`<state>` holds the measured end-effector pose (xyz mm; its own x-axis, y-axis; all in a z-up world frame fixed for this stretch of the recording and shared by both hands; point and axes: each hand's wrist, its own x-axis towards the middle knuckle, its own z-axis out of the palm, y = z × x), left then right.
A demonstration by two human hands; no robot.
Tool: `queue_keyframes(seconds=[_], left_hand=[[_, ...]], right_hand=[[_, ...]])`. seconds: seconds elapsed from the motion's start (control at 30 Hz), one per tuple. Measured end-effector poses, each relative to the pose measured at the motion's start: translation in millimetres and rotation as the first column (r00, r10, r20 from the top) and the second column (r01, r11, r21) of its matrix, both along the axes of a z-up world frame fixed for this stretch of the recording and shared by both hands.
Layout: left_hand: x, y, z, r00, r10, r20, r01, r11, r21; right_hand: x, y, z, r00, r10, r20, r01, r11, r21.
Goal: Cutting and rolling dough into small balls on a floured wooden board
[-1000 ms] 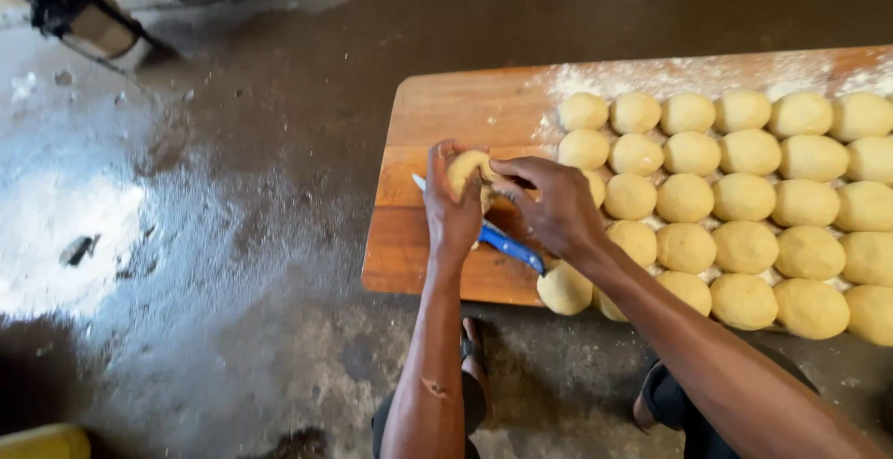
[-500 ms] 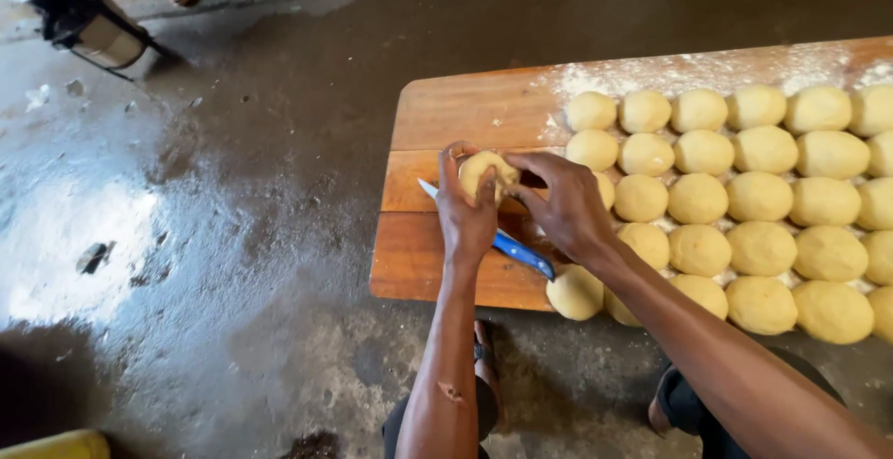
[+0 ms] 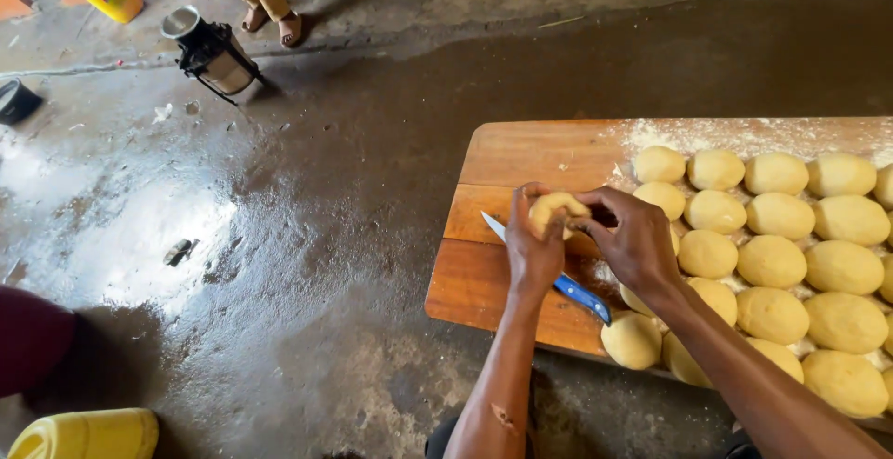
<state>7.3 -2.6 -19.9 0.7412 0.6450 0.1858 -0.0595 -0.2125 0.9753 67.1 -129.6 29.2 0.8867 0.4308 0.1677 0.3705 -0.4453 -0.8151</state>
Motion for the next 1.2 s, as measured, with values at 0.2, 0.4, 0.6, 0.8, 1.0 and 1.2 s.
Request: queue_keyframes(seconds=[0.2,0.4,0.6,0.8,1.0,1.2], left_hand=[[-1.2,9.2,10.0,0.951,-0.095,0.293,0.238,0.830,-0.504],[1.8,13.9,-8.7,0.969,-0.218,0.117,0.228,0.971,-0.078],[-0.7,12.4,5.1,0.991,-0.086,0.099,0.098,0.988,-0.122],[-1.6,-10.1,22.0,0.910,-0.207,0.360,0.359,0.827,-0.432],[0.7,9.9,-17.5,0.984,-0.179,0.012,0.179,0.977,-0.115],[-3.1,-1.4,18.1,0.937,-0.231,0.260,0.324,0.852,-0.411]], right_hand=[[11.4,3.8,-17.5,0.955,0.075,-0.287,-0.012,0.976,0.216],[23.9,-2.0,-36.8,0.995,-0.048,-0.085,0.056,0.994,0.094],[-6.7,-8.5,1.6,0.996,0.023,-0.083,-0.013,0.992,0.122],[23.6,4.3,-43.7,0.959,0.087,-0.270,-0.011,0.962,0.271],[8.1,-6.9,14.0,0.985,0.024,-0.170,-0.002,0.992,0.129],[27.2,-18.3,-34.1,0.932,0.067,-0.357,0.036,0.961,0.275]])
